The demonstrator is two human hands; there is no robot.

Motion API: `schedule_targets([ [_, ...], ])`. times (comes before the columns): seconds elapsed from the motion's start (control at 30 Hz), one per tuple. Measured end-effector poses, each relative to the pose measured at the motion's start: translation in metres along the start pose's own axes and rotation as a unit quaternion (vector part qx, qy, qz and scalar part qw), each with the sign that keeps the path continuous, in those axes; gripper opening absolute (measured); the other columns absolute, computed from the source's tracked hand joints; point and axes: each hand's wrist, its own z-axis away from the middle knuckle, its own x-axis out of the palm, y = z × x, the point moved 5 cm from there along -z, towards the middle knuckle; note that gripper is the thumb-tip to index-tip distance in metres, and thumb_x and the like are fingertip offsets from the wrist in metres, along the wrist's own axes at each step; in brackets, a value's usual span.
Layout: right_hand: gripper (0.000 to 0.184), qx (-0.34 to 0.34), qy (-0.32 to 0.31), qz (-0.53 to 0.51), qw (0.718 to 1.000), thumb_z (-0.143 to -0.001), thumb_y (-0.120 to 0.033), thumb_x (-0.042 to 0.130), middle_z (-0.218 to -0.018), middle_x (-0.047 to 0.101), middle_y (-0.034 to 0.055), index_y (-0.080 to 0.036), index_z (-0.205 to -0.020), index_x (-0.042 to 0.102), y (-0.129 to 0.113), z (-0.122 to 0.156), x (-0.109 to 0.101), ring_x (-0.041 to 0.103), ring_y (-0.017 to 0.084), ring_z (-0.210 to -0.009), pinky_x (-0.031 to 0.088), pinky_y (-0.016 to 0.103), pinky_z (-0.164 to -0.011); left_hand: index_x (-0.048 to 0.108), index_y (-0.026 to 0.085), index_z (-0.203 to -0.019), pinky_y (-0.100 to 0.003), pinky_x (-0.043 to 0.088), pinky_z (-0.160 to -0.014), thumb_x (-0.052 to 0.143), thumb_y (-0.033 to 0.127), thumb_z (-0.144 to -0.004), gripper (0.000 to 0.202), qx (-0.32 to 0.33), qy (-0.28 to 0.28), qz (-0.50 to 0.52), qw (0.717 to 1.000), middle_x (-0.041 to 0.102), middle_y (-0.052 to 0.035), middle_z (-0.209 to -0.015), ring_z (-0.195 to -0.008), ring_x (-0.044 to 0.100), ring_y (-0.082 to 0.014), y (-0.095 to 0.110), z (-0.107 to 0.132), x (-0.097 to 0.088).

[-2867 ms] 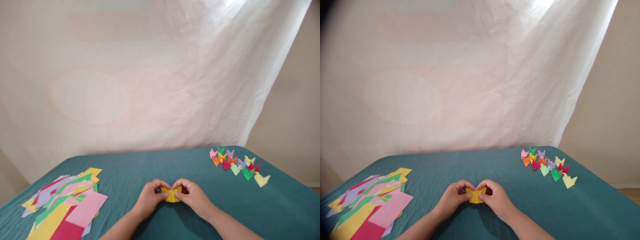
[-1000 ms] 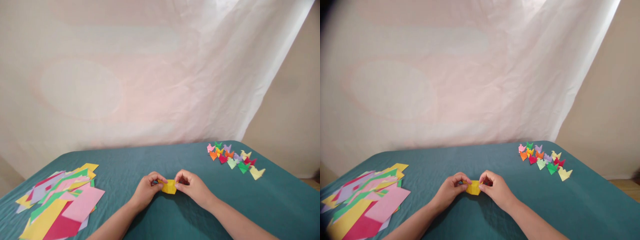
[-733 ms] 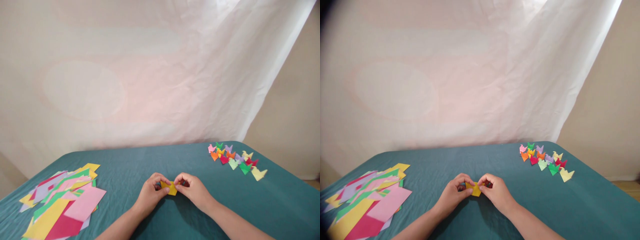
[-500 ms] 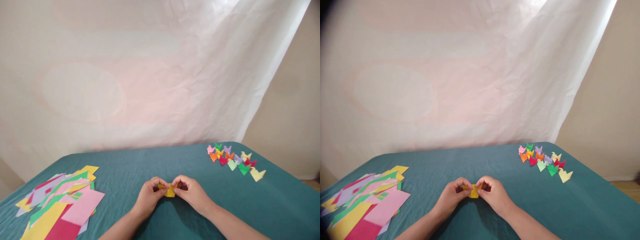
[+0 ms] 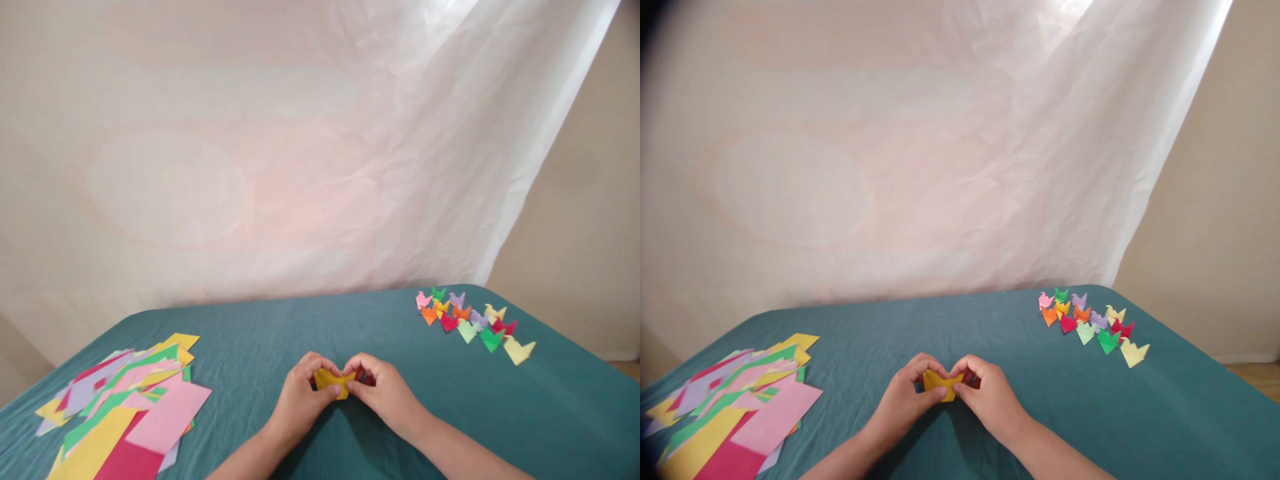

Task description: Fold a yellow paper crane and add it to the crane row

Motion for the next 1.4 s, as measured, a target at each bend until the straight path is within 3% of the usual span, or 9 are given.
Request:
schedule_targets([
  [0.37, 0.017, -0.006, -0.001, 0.027, 1.000, -0.073, -0.010, 0.059, -0.074, 0.063, -0.0029, -0.020, -0.086, 0.065, -0.0018, 0.0008, 0.0014, 0.056, 0.012, -0.068, 0.041, 0.020, -0.061, 0.062, 0.020, -0.084, -0.021, 0.038, -0.071, 0.062, 0.015, -0.068, 0.016, -0.040, -0.039, 0.039, 0.998, 0.062, 0.0030, -0.081, -0.079, 0.054, -0.0152, 0.0018, 0.0035, 0.0075],
  [0.93, 0.018, -0.011, -0.004, 0.019, 1.000, -0.072, -0.010, 0.060, -0.075, 0.064, -0.0028, -0.020, -0.086, 0.064, 0.0024, 0.0006, 0.0030, 0.057, 0.013, -0.068, 0.042, 0.020, -0.061, 0.058, 0.019, -0.086, -0.022, 0.039, -0.071, 0.060, 0.017, -0.069, 0.017, -0.045, -0.063, 0.020, 0.997, 0.063, 0.0022, -0.084, -0.080, 0.055, -0.0157, -0.0005, 0.0035, 0.0098],
  [1.4, 0.020, 0.001, 0.013, 0.055, 0.998, -0.071, -0.009, 0.061, -0.077, 0.068, -0.0008, -0.021, -0.084, 0.070, 0.0071, 0.0007, 0.0017, 0.059, 0.015, -0.069, 0.042, 0.023, -0.062, 0.055, 0.020, -0.085, -0.022, 0.036, -0.069, 0.058, 0.013, -0.066, 0.020, -0.036, -0.040, -0.013, 0.998, 0.060, 0.0023, -0.083, -0.079, 0.053, -0.0151, -0.0015, 0.0048, 0.0104],
])
